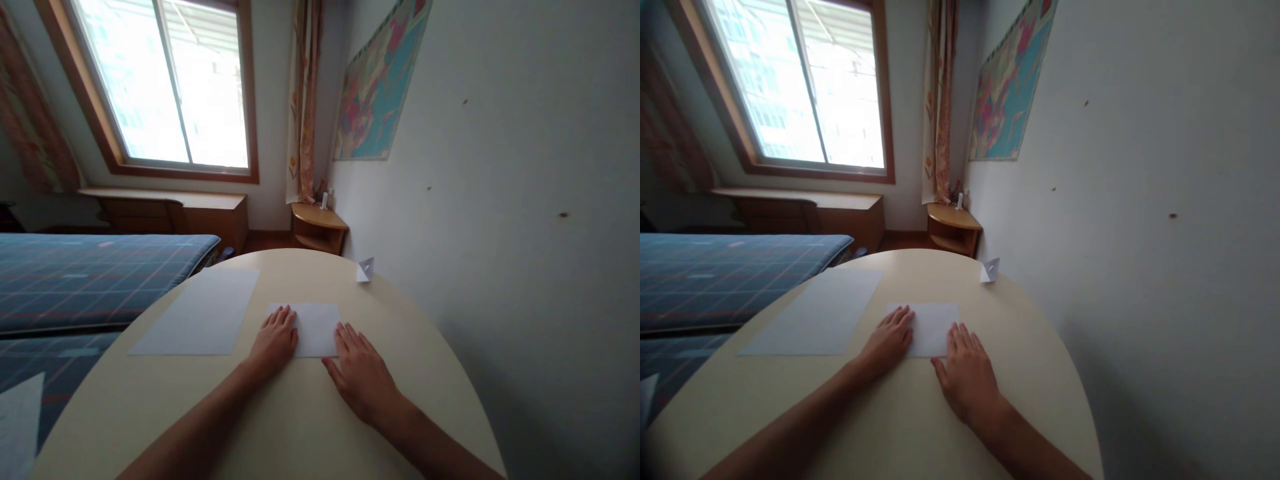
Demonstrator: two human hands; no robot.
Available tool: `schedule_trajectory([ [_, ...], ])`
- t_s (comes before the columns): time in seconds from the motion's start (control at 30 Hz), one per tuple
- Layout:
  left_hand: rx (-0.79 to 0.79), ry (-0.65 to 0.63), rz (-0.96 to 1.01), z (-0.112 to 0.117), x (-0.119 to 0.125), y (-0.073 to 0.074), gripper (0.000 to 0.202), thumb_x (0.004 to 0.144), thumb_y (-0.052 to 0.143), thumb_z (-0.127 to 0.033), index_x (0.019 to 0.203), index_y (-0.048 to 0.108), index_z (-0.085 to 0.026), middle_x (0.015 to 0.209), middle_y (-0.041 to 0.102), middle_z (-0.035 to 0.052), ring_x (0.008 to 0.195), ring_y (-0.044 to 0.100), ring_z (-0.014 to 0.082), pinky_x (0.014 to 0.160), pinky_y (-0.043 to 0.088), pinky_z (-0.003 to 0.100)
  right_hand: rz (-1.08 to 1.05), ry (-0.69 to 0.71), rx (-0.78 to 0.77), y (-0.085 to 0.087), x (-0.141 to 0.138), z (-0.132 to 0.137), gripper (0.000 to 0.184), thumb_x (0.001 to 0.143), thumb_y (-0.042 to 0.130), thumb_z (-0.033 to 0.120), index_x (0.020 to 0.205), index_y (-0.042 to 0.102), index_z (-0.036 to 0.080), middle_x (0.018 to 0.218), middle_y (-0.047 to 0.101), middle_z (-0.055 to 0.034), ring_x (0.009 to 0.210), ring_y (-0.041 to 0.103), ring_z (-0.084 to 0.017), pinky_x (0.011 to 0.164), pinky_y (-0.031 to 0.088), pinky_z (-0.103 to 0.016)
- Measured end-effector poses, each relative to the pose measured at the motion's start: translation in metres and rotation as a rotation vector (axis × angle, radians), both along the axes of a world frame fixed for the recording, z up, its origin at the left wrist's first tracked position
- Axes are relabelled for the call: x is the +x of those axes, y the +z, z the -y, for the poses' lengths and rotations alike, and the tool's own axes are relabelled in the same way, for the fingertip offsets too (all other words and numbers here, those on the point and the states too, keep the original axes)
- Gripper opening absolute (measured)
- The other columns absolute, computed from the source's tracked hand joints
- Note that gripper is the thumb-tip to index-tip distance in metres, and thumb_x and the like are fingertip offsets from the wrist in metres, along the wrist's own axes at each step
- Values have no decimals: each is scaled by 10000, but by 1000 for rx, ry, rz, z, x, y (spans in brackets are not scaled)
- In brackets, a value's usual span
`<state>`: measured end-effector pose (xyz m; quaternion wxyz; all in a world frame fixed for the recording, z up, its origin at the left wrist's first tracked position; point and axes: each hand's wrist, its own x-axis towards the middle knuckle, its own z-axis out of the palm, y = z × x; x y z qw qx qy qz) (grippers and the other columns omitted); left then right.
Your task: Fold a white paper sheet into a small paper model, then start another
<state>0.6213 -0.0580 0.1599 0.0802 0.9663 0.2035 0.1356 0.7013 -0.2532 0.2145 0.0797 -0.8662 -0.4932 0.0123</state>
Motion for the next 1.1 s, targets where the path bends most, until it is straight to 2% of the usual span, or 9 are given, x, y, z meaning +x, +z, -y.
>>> schedule_trajectory([
  [0.17,13,-1,-18,8,0,2,450,935,410,-255,1356,493,-117,1486,432,153,1393,362,287,1149,285,434,-51,12,70,-16,15,-62,587,1000,276,396,1470,370,57,1543,312,-151,1438,256,-280,1170,217,-433],
  [0.3,12,11,-41,6,0,0,477,968,351,-303,1407,442,-139,1520,387,136,1423,315,270,1153,271,440,-85,26,43,-37,26,-84,590,993,291,424,1509,309,139,1584,225,-98,1463,168,-275,1183,131,-463],
  [0.43,17,99,-88,-11,-4,-1,554,966,333,-347,1449,366,-76,1548,300,182,1446,242,305,1159,226,487,-69,7,62,-47,30,-82,625,969,323,503,1517,298,205,1591,218,-65,1466,133,-306,1179,76,-489],
  [0.6,38,217,-57,-25,-5,1,568,954,310,-290,1423,353,28,1506,321,275,1434,254,344,1135,245,524,-50,-14,73,-49,29,-81,651,944,359,542,1517,297,241,1594,217,-58,1463,116,-329,1169,63,-506],
  [0.67,51,190,-2,-18,-2,1,563,939,328,-248,1441,338,7,1527,300,247,1447,230,314,1153,231,492,-47,-17,84,-48,29,-82,653,936,367,556,1512,309,252,1590,232,-60,1458,133,-333,1164,77,-509],
  [0.77,9,-38,57,-2,4,0,532,956,313,-235,1470,344,-96,1541,336,147,1438,281,230,1162,266,405,-62,-17,96,-47,32,-81,623,941,346,564,1491,354,272,1580,266,-56,1448,173,-331,1153,127,-511],
  [0.83,-26,-114,5,4,6,-1,501,992,267,-273,1464,376,-145,1531,367,117,1432,295,222,1160,274,410,-79,4,89,-47,36,-79,607,948,331,558,1485,364,277,1578,272,-50,1448,186,-312,1152,143,-498],
  [0.93,-17,-54,-68,5,4,-3,505,1008,285,-375,1459,395,-176,1550,325,115,1446,252,261,1163,249,456,-84,-23,68,-47,46,-73,623,957,311,548,1501,332,245,1588,241,-62,1457,171,-286,1163,112,-485],
  [1.1,29,50,-72,3,1,-5,558,983,344,-447,1475,366,-183,1562,296,131,1448,236,301,1152,246,482,-8,-304,58,-43,66,-59,655,957,315,488,1497,332,117,1569,269,-122,1456,160,-321,1162,59,-526],
])
